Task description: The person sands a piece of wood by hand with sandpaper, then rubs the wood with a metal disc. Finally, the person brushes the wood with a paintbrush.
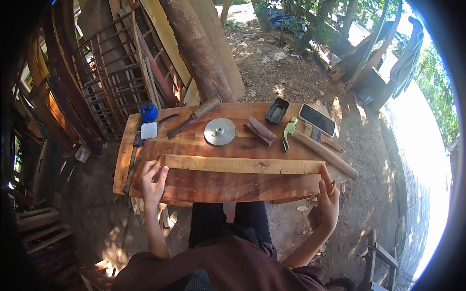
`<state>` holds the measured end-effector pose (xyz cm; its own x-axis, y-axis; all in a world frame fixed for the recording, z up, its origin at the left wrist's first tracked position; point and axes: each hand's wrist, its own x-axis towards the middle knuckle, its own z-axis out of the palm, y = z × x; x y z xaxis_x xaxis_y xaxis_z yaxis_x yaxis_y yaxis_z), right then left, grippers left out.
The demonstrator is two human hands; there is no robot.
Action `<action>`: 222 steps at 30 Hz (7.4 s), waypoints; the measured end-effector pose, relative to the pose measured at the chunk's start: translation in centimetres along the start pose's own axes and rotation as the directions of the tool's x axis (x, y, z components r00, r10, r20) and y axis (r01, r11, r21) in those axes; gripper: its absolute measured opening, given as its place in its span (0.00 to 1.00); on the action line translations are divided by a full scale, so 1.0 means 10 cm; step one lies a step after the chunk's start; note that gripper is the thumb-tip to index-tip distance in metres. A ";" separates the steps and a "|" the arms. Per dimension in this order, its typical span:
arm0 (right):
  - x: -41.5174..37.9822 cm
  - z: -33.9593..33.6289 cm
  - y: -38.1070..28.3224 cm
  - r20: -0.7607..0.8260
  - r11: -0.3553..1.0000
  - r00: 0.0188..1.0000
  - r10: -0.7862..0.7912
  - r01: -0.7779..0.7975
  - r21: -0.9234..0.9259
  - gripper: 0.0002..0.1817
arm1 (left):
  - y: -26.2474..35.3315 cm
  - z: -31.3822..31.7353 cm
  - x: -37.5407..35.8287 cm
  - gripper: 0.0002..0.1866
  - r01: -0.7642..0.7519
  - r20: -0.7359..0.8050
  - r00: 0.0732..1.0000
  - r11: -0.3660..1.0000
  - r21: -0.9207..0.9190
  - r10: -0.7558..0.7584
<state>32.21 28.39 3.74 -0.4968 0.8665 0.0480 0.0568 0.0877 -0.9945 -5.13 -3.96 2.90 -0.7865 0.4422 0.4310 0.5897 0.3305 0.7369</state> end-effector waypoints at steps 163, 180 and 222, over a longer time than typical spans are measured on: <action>-0.07 -0.11 0.00 -0.828 0.613 0.327 -0.456 0.790 -0.026 0.05 | -0.06 0.07 -0.19 0.16 -0.112 -0.122 0.985 0.991 0.070 0.120; -0.18 3.08 -0.41 0.222 0.631 0.725 -0.652 0.356 0.690 0.08 | -0.18 0.07 -0.20 0.17 -0.137 -0.125 0.981 0.985 0.105 0.149; 0.11 0.56 -0.21 -0.423 0.933 0.894 -0.145 -0.019 -0.360 0.26 | -0.07 0.02 -0.19 0.29 -0.012 -0.057 0.998 0.922 -0.386 -0.011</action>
<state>26.65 26.39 5.36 -0.0861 0.9702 0.2265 0.3743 0.2421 -0.8952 -4.01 -4.86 1.48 -0.8023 0.3902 0.4516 0.4821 -0.0225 0.8759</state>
